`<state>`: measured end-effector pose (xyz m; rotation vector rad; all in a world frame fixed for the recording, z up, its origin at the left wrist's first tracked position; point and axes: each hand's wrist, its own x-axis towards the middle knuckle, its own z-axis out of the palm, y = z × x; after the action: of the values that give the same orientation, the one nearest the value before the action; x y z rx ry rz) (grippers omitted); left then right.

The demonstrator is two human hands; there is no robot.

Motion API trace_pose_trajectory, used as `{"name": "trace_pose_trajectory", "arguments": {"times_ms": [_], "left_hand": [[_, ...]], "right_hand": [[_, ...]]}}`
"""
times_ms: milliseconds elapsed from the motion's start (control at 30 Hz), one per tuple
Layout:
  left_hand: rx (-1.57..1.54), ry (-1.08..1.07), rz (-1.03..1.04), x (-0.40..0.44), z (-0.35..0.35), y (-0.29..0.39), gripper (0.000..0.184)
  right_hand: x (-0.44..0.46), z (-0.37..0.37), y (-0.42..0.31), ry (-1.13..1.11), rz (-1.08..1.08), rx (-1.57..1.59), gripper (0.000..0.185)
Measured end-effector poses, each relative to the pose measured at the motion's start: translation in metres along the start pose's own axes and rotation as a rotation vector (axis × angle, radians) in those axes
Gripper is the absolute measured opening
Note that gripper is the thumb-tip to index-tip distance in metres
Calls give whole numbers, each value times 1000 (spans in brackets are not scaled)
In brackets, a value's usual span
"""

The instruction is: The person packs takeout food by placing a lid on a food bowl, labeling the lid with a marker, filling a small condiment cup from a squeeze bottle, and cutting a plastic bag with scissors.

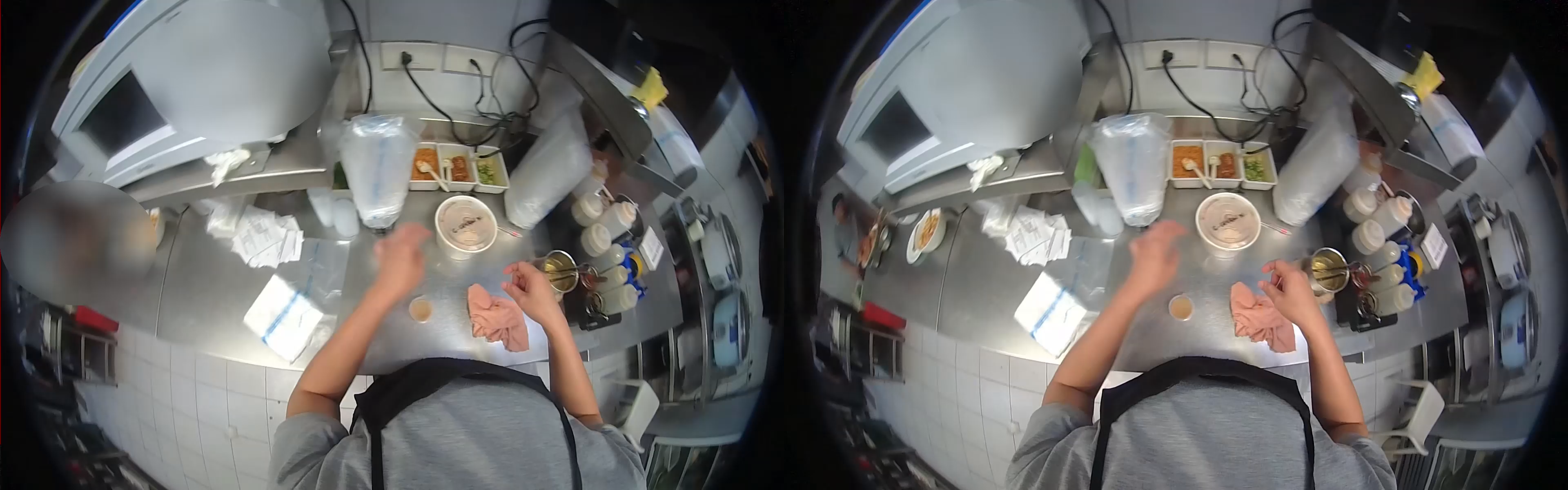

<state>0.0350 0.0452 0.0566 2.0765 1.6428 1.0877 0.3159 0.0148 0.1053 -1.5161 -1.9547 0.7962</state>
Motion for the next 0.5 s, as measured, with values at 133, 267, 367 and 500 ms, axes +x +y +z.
{"name": "trace_pose_trajectory", "arguments": {"times_ms": [133, 267, 367, 500], "left_hand": [[190, 414, -324, -25, -72, -54, 31], [315, 493, -364, -74, -96, -102, 26], [230, 387, -453, -84, -94, -111, 31], [357, 304, -324, -72, -68, -110, 41]], "right_hand": [[18, 22, -14, -145, -145, 38, 23], [32, 41, -53, -224, -179, 111, 21], [39, 60, -64, -302, -263, 141, 20], [52, 63, -97, -322, -385, 99, 19]]}}
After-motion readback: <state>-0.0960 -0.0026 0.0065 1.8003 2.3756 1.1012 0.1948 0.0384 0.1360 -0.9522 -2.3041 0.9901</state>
